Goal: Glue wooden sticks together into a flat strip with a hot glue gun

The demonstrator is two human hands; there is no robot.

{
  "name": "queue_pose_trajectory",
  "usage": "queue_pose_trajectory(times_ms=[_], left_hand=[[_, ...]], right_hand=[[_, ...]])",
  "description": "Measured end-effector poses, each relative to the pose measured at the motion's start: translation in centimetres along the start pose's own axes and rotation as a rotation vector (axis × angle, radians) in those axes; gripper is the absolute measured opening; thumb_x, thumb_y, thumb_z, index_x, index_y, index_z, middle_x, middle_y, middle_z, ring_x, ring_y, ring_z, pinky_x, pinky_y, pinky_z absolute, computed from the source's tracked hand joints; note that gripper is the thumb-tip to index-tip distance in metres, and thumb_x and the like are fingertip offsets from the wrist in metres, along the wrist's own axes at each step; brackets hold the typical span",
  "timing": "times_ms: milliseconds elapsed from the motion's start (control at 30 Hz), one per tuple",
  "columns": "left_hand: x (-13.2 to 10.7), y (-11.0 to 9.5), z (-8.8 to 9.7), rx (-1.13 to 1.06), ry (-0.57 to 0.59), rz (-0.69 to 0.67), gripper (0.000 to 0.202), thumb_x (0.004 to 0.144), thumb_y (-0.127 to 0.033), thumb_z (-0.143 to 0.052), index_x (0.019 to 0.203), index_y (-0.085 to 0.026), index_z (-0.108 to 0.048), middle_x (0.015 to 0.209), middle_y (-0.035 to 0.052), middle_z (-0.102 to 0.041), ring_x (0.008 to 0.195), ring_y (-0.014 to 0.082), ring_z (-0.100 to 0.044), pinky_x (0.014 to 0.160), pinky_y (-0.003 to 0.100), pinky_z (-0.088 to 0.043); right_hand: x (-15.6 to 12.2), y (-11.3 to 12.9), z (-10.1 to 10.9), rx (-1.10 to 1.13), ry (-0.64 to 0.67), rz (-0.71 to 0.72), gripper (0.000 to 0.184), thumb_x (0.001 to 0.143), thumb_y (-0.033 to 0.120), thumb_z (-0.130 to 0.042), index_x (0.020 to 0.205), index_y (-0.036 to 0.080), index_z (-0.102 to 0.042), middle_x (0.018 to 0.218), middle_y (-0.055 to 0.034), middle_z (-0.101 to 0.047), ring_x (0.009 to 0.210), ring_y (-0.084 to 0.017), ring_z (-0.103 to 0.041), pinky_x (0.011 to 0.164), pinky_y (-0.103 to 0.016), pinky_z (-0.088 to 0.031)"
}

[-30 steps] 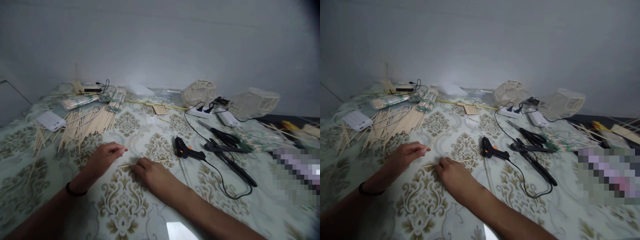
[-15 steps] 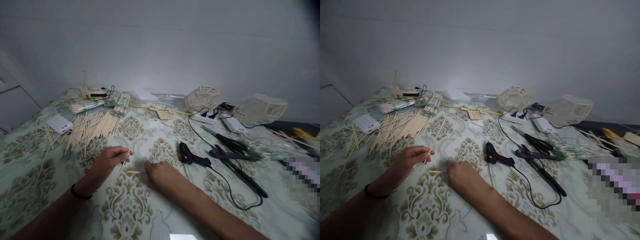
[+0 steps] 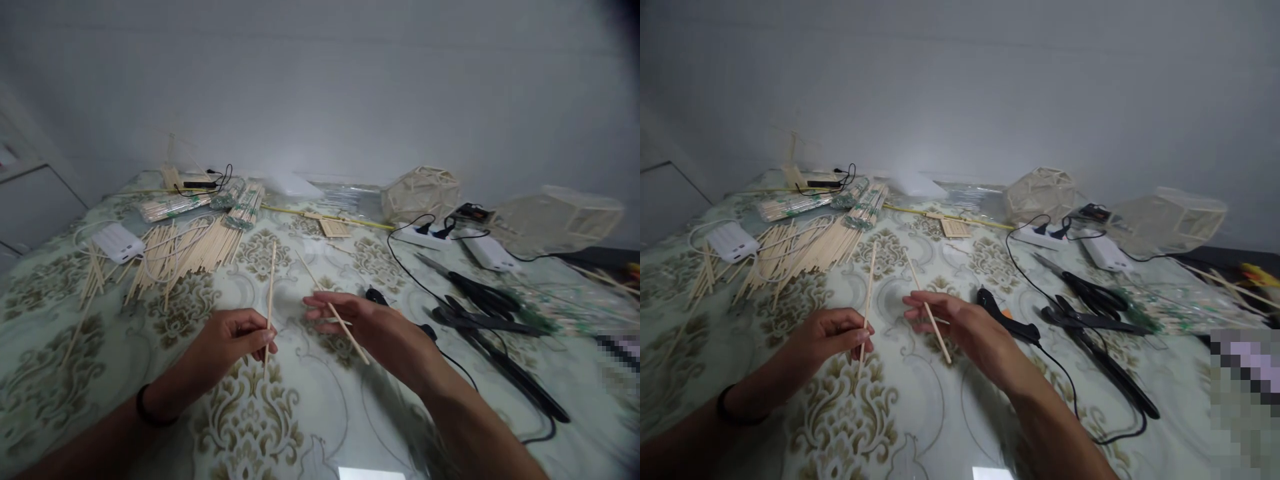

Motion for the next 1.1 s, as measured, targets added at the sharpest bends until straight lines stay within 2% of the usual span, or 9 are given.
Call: queue_pose_trajectory(times_ms=[67, 133, 267, 433, 500, 600, 700, 933, 1100], left_hand=[[-0.1, 0.1, -0.2, -0.014, 0.017, 0.008, 0.032, 0.084, -0.053, -0.080, 0.083, -0.021, -0.078, 0.078, 0.0058, -0.084, 0.066, 0.0200, -0.073, 0.071, 0.035, -0.063], [-0.3, 0.3, -0.4, -0.023, 0.026, 0.019, 0.031, 0.085, -0.051, -0.081, 0.084, -0.021, -0.078, 0.079, 0.0061, -0.084, 0.067, 0.0203, -0.074, 0.072, 0.035, -0.063], [-0.3, 0.7, -0.6, -0.027, 0.023, 0.036, 0.030, 0.086, -0.051, -0.079, 0.087, -0.021, -0.080, 0.085, 0.0068, -0.087, 0.069, 0.0206, -0.076, 0.072, 0.035, -0.064], [-0.4, 0.8, -0.8, 0.011, 0.012, 0.040, 0.027, 0.086, -0.048, -0.080, 0.086, -0.022, -0.083, 0.075, 0.0039, -0.083, 0.070, 0.0216, -0.077, 0.072, 0.033, -0.062], [-0.5, 0.8, -0.9, 0.032, 0.006, 0.037, 0.026, 0.087, -0.048, -0.079, 0.085, -0.022, -0.083, 0.074, 0.0033, -0.082, 0.070, 0.0213, -0.077, 0.072, 0.032, -0.061], [-0.6, 0.9, -1.2, 0.064, 0.003, 0.034, 0.025, 0.088, -0.048, -0.078, 0.085, -0.023, -0.083, 0.075, 0.0026, -0.082, 0.072, 0.0209, -0.077, 0.072, 0.031, -0.059], [-0.7, 0.8, -1.5, 0.100, 0.011, 0.034, 0.024, 0.088, -0.047, -0.077, 0.084, -0.024, -0.083, 0.076, 0.0022, -0.083, 0.073, 0.0209, -0.077, 0.071, 0.031, -0.058], [-0.9, 0.7, -2.0, 0.195, 0.031, 0.013, 0.026, 0.092, -0.046, -0.075, 0.080, -0.024, -0.083, 0.077, 0.0024, -0.084, 0.072, 0.0213, -0.073, 0.070, 0.032, -0.053], [-0.9, 0.5, -2.2, 0.203, 0.056, 0.009, 0.025, 0.091, -0.045, -0.073, 0.082, -0.025, -0.086, 0.082, 0.0027, -0.087, 0.075, 0.0229, -0.077, 0.072, 0.033, -0.055]], right_hand=[[0.1, -0.4, -0.2, 0.177, -0.102, -0.059, 0.046, 0.101, 0.068, -0.073, 0.113, 0.028, -0.091, 0.132, -0.0122, -0.087, 0.111, -0.028, -0.085, 0.102, -0.046, -0.066], [0.2, -0.8, -0.6, 0.185, -0.173, -0.101, 0.037, 0.092, 0.061, -0.089, 0.104, 0.026, -0.091, 0.113, -0.0103, -0.091, 0.096, -0.023, -0.085, 0.099, -0.041, -0.065], [0.3, -1.5, -2.0, 0.227, -0.173, -0.161, 0.036, 0.082, 0.055, -0.098, 0.094, 0.024, -0.084, 0.109, -0.0097, -0.091, 0.087, -0.022, -0.084, 0.091, -0.040, -0.067], [0.3, -2.4, -3.6, 0.274, -0.229, -0.235, 0.053, 0.072, 0.062, -0.102, 0.101, 0.026, -0.076, 0.095, -0.0050, -0.088, 0.085, -0.024, -0.083, 0.089, -0.042, -0.065], [0.2, -2.7, -4.1, 0.242, -0.248, -0.245, 0.050, 0.074, 0.063, -0.101, 0.094, 0.023, -0.078, 0.092, -0.0053, -0.086, 0.084, -0.023, -0.079, 0.086, -0.038, -0.061], [-0.1, -2.9, -4.8, 0.189, -0.277, -0.225, 0.042, 0.080, 0.060, -0.098, 0.087, 0.022, -0.080, 0.085, 0.0001, -0.077, 0.079, -0.017, -0.067, 0.078, -0.031, -0.051], [-0.3, -2.8, -5.3, 0.174, -0.277, -0.212, 0.045, 0.079, 0.063, -0.098, 0.085, 0.023, -0.079, 0.075, 0.0037, -0.069, 0.075, -0.015, -0.060, 0.076, -0.030, -0.047], [-0.5, -2.0, -6.1, 0.132, -0.218, -0.186, 0.042, 0.084, 0.059, -0.095, 0.085, 0.024, -0.072, 0.071, 0.0030, -0.074, 0.071, -0.017, -0.068, 0.079, -0.033, -0.055], [-0.7, -2.1, -6.4, 0.100, -0.193, -0.163, 0.033, 0.085, 0.049, -0.096, 0.088, 0.024, -0.076, 0.074, 0.0022, -0.079, 0.072, -0.017, -0.074, 0.077, -0.031, -0.059]])
Point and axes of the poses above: each hand's wrist, its own x-axis towards the middle knuckle, its own z-axis out of the back of the hand, y = z × x, the point moved 2 cm from there along x, towards the middle knuckle
